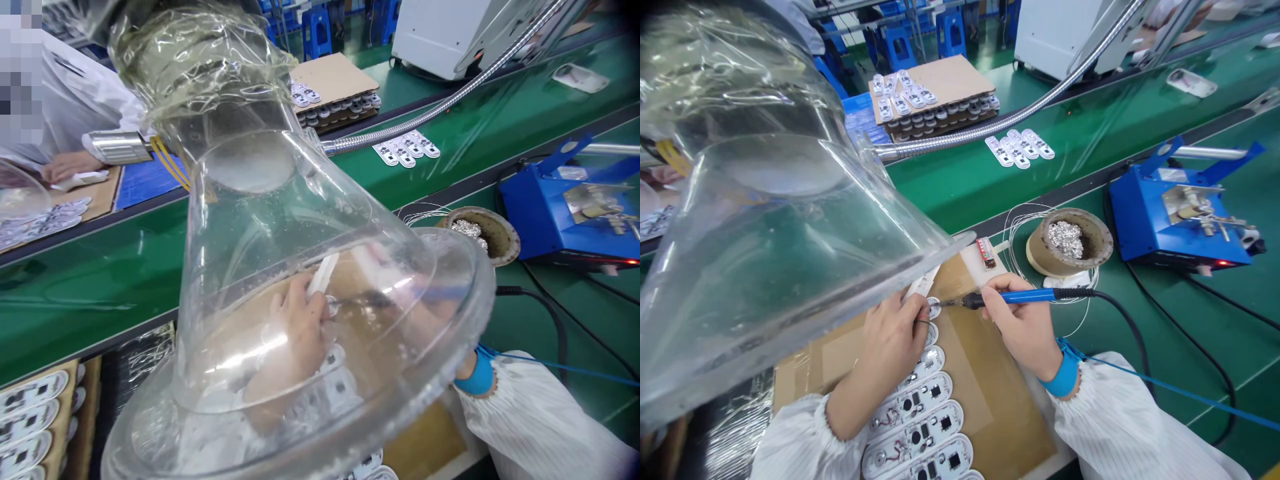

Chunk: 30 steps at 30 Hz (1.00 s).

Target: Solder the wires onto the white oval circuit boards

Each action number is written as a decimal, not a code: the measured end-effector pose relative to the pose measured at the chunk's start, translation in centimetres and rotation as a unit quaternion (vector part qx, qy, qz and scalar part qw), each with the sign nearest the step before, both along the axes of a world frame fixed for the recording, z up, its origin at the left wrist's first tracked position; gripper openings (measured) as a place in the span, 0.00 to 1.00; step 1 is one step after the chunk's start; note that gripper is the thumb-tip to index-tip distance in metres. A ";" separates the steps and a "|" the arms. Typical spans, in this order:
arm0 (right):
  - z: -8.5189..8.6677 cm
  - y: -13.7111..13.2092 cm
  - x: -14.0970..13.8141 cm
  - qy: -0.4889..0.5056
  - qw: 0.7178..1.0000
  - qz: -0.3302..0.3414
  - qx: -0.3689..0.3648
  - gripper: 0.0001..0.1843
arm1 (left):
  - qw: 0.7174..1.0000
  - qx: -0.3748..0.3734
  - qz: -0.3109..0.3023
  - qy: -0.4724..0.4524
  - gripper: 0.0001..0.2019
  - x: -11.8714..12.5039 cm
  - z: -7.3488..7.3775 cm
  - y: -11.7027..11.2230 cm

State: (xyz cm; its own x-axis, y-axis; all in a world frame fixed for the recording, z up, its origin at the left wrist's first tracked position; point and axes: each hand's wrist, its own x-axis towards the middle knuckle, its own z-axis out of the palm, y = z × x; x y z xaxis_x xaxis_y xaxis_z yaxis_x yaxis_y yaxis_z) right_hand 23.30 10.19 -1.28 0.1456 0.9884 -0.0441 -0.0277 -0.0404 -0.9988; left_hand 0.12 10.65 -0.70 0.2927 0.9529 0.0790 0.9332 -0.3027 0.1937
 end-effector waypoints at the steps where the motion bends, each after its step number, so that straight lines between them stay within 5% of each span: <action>1: 0.0 0.0 0.0 0.000 1.000 0.001 -0.001 0.13 | 1.000 -0.001 0.002 -0.005 0.06 0.0 0.0 0.0; 30: 0.1 0.1 0.0 -0.023 0.999 -0.022 0.032 0.12 | 1.000 0.008 0.008 -0.015 0.07 0.2 0.4 0.0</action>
State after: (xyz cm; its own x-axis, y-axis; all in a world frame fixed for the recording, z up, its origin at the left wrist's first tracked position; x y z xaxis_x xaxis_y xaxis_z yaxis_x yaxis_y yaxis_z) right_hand 23.27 10.27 -1.22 0.1895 0.9815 0.0272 0.0169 0.0244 -0.9996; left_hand 0.34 10.65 -0.29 0.2740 0.9563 0.1019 0.9322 -0.2901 0.2163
